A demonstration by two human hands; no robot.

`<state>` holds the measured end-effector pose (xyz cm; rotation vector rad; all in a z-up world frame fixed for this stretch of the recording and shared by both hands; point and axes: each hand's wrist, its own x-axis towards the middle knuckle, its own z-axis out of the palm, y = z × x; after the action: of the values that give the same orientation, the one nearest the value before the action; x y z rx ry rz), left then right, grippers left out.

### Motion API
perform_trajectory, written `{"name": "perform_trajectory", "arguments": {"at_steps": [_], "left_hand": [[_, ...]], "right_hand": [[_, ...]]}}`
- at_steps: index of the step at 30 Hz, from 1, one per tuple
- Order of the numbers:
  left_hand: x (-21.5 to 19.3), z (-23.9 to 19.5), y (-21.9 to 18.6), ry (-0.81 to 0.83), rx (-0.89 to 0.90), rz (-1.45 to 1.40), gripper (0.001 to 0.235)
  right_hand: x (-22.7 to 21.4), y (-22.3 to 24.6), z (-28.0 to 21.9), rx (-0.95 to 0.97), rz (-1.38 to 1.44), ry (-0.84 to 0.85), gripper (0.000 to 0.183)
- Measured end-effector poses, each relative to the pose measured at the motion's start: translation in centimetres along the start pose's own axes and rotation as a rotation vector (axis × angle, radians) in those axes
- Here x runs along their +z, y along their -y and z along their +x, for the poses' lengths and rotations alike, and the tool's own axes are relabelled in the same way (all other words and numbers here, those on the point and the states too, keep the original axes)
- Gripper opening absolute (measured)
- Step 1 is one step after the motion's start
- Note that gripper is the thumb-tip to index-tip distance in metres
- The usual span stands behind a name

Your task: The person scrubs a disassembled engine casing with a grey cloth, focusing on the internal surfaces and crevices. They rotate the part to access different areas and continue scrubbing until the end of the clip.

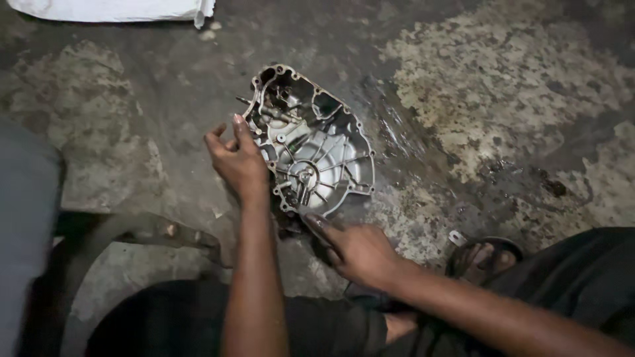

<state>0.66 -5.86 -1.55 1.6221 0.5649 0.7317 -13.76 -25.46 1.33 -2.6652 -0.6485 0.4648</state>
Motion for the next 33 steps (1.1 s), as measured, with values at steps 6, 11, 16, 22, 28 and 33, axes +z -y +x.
{"name": "perform_trajectory", "arguments": {"at_steps": [6, 11, 16, 22, 28, 33], "left_hand": [[-0.4, 0.3, -0.2, 0.033, -0.096, 0.08, 0.049], [0.2, 1.3, 2.2, -0.033, -0.041, 0.002, 0.059], [0.1, 1.6, 3.0, -0.027, -0.078, 0.03, 0.069], [0.1, 1.8, 3.2, -0.02, -0.128, 0.024, 0.073], [0.0, 1.6, 3.2, -0.01, -0.107, 0.047, 0.071], [-0.4, 1.0, 1.0, 0.0, -0.122, 0.063, 0.072]], "right_hand": [[-0.7, 3.7, 1.7, 0.085, -0.058, 0.054, 0.086], [4.0, 3.7, 2.8, 0.021, -0.093, -0.135, 0.087], [8.6, 3.6, 3.1, 0.01, -0.231, -0.127, 0.045], [9.8, 1.8, 0.8, 0.218, -0.345, -0.034, 0.052], [6.2, 1.3, -0.4, 0.157, -0.173, -0.22, 0.076], [6.8, 2.8, 3.9, 0.077, -0.173, -0.266, 0.043]]}}
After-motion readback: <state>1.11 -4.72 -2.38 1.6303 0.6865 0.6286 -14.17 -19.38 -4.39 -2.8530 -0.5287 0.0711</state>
